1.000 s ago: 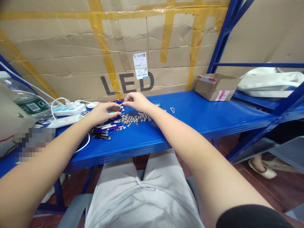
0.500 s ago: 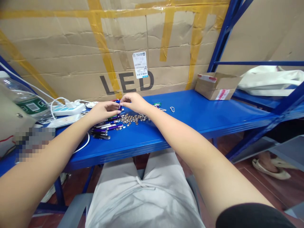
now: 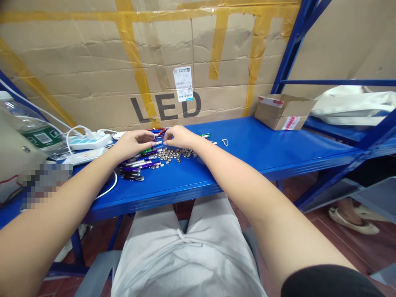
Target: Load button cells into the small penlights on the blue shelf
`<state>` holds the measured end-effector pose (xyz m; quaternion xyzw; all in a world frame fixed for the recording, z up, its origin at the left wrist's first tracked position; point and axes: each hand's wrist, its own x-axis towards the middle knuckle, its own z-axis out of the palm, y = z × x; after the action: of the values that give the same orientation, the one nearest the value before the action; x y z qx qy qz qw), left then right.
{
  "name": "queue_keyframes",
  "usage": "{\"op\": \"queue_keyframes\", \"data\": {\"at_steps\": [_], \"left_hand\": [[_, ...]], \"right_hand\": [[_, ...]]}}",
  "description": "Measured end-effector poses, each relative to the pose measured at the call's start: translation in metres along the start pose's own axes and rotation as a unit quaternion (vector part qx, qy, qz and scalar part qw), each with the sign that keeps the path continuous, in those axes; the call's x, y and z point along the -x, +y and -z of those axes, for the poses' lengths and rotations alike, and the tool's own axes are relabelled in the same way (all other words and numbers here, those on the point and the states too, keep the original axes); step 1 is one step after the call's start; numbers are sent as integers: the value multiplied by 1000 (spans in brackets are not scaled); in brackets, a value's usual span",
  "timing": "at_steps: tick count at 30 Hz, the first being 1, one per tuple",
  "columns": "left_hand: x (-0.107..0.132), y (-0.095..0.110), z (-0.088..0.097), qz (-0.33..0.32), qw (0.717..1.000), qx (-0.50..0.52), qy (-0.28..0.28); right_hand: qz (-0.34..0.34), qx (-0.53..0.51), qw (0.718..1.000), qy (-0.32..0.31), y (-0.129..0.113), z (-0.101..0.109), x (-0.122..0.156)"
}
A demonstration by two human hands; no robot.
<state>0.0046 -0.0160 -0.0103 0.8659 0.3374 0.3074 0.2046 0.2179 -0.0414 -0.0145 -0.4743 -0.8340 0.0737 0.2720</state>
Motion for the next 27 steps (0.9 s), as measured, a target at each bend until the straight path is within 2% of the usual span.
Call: {"op": "queue_keyframes", "data": {"at_steps": [3,8,13,16,20,23,27], "left_hand": [[0,0,0,-1,1000,-4,1],[0,-2,0,-13,1000,-13,-6],[-1,-2,1,-22,999,-18,-14],[-1,-2,1,-23,999,-22,-14],[0,0,0,-20,999,-23,-9],[0,1,1,-24,999,-29,-9],[0,2,1,-20,999,-44,-6]], "right_hand": [[13,38,998,-44,2,-6,-2],[28,70,994,-79,6,-12,-6],[-12,73,993,-94,4,-11,-7],[-31,82,992,-92,3,-10,-6],[-5,112,991,-66,6,-7,-5],[19,129,989,-69,9,-3,-2],[7,111,992,-56,9,0,0]]}}
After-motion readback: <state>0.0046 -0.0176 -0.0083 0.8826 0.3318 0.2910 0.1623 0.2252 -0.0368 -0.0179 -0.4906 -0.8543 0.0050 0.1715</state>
